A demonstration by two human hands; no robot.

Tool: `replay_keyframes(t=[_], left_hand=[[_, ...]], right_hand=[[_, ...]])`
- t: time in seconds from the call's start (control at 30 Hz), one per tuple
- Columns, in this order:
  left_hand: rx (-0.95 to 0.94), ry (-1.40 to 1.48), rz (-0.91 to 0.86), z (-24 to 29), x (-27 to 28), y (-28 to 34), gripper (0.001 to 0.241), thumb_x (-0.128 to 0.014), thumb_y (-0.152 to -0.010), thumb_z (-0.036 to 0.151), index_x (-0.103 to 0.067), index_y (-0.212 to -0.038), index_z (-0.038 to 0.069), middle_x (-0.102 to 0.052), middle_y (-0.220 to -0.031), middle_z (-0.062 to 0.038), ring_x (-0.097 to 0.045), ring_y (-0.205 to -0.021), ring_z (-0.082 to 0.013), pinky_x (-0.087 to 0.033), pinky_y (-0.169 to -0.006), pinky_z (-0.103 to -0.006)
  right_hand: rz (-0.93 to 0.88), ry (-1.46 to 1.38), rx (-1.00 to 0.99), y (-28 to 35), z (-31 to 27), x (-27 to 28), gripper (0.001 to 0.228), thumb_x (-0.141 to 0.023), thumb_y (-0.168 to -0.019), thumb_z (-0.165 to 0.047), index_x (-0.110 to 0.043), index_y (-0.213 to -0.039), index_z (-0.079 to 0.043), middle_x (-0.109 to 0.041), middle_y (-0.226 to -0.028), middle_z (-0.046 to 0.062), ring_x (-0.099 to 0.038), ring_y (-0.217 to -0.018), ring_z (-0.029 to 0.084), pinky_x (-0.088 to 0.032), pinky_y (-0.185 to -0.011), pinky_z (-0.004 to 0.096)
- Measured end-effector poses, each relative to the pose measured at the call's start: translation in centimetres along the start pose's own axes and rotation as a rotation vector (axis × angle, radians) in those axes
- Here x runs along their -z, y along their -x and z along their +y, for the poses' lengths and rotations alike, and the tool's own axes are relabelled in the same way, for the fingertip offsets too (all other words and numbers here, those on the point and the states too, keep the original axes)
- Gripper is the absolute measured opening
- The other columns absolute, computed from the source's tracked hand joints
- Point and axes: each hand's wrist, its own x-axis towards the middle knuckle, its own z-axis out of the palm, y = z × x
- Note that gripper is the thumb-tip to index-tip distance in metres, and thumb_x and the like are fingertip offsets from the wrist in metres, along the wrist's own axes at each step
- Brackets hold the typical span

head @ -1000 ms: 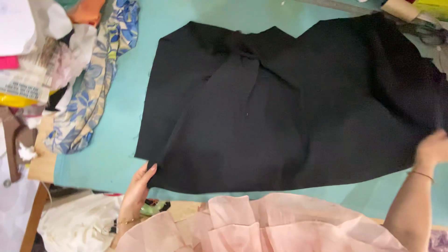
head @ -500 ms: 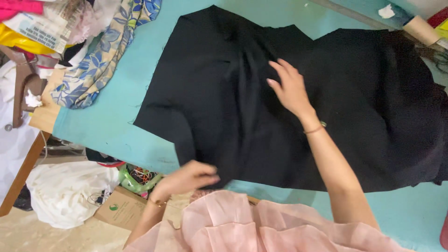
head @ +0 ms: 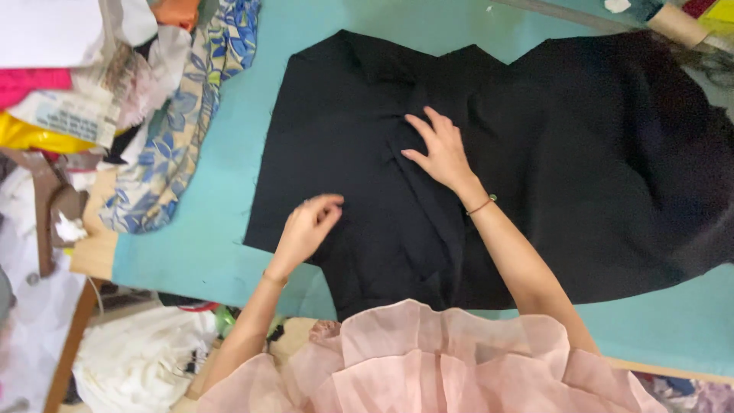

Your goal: Ironing a piece of black fabric on a work table with a steam iron.

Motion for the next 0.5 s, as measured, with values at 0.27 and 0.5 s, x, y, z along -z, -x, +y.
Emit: replay_keyframes(t=[0.27, 0.5], left_hand=[[-0.477, -0.383, 0.250, -3.0, 4.2, -12.7, 0.017, -0.073, -0.092, 0.012, -0.072, -0.108, 0.006, -0.072, -0.105, -0.009, -0.067, -0.099, -0.0306, -0.052, -0.084, -0.0431], [-0.633, -0.459, 0.287, -4.2, -0.1, -23.9, 0.047, -0.075, -0.091, 0.018, -0.060, -0.134, 0.005, -0.059, -0.138, -0.017, -0.058, -0.122, -0.0355, -0.049, -0.096, -0.0469]], right_hand=[[0.059, 0.197, -0.073, 0.4, 2.9, 3.3, 0.021, -0.077, -0.090, -0.010, -0.076, -0.110, -0.006, -0.074, -0.107, 0.015, -0.070, -0.102, 0.032, -0.053, -0.094, 0.042], [0.268, 0.674, -0.629, 15.1, 10.3, 9.6, 0.036, -0.077, -0.090, -0.010, -0.072, -0.125, -0.009, -0.065, -0.116, 0.016, -0.059, -0.111, 0.038, -0.046, -0.089, 0.049]])
